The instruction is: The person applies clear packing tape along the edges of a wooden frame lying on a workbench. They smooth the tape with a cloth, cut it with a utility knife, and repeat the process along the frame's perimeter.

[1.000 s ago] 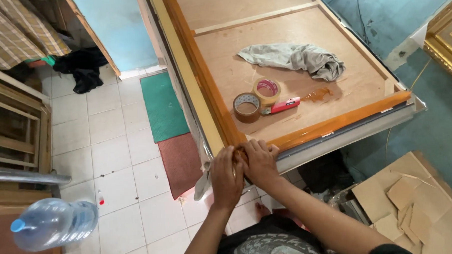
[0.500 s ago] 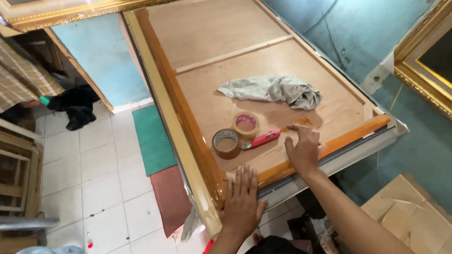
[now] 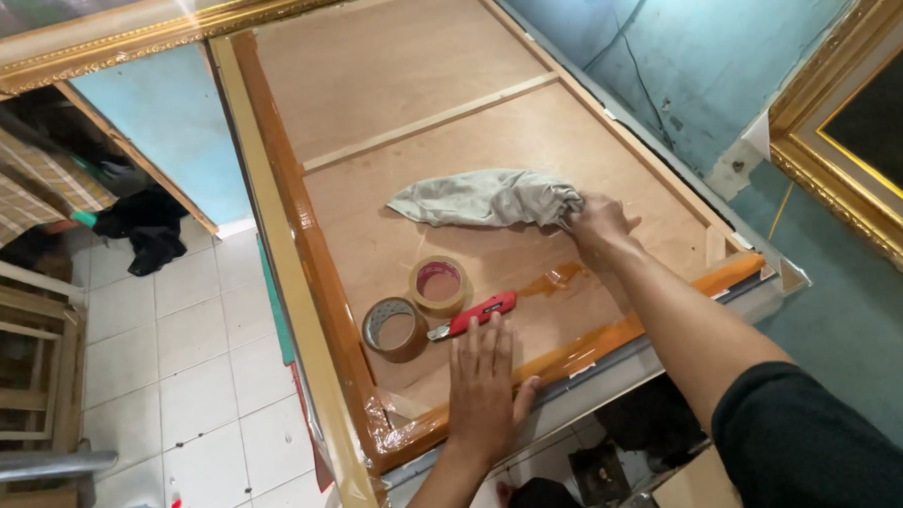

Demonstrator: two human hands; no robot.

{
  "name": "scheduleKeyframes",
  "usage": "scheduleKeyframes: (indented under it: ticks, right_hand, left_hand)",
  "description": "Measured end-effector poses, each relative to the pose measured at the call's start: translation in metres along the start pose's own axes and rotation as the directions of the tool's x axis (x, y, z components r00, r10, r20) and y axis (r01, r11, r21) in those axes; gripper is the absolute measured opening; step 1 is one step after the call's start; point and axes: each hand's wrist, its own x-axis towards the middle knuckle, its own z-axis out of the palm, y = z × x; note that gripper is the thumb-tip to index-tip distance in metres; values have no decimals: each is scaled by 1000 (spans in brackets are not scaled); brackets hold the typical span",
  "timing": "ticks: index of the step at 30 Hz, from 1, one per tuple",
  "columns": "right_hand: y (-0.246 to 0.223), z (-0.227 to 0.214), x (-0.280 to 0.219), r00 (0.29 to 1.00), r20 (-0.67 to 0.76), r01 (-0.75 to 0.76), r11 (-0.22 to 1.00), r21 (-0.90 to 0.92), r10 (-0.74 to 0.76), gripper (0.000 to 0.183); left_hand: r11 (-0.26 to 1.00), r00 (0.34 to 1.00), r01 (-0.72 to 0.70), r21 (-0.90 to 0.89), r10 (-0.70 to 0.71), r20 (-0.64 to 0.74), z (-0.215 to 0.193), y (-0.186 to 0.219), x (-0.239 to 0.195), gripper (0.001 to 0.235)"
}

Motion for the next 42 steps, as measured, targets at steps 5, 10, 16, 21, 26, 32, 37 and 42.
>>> scheduleKeyframes:
  ticks: [5, 10, 16, 21, 26, 32, 37, 42]
  right_hand:
    - [-10, -34, 4, 984, -172, 153, 741, 654, -51, 44]
    - [14, -97, -39, 808, -588, 589, -17, 808, 36, 30]
    - [-69, -218, -212, 370, -88, 796, 267, 543, -925, 12]
    - [49, -127, -214, 873, -410, -76, 903, 423, 265, 33]
    - [39, 50, -254, 965, -262, 61, 970, 237, 3, 42]
    - [-24, 144, -308, 815, -270, 532, 846, -3, -513, 25]
    - [26, 112, -252, 945, -274, 182, 983, -11, -178, 30]
    - [58, 62, -204, 955, -266, -88, 984, 155, 127, 34]
  left_hand:
    - [985, 987, 105, -136, -120, -110, -16, 8, 15, 59]
    - [974, 979, -2, -228, -45, -198, -24, 14, 27, 57]
    - [927, 981, -165, -336, 119, -153, -50, 0, -4, 48]
    - [962, 987, 15, -272, -58, -152, -53, -41, -63, 45]
    - [976, 978, 194, -101, -200, -59, -39, -79, -96, 61]
    - [988, 989, 144, 59, -142, -26, -31, -89, -109, 55]
    - [988, 985, 151, 12, -151, 85, -43, -88, -108, 54]
    - [987, 982, 158, 27, -160, 101, -42, -88, -108, 55]
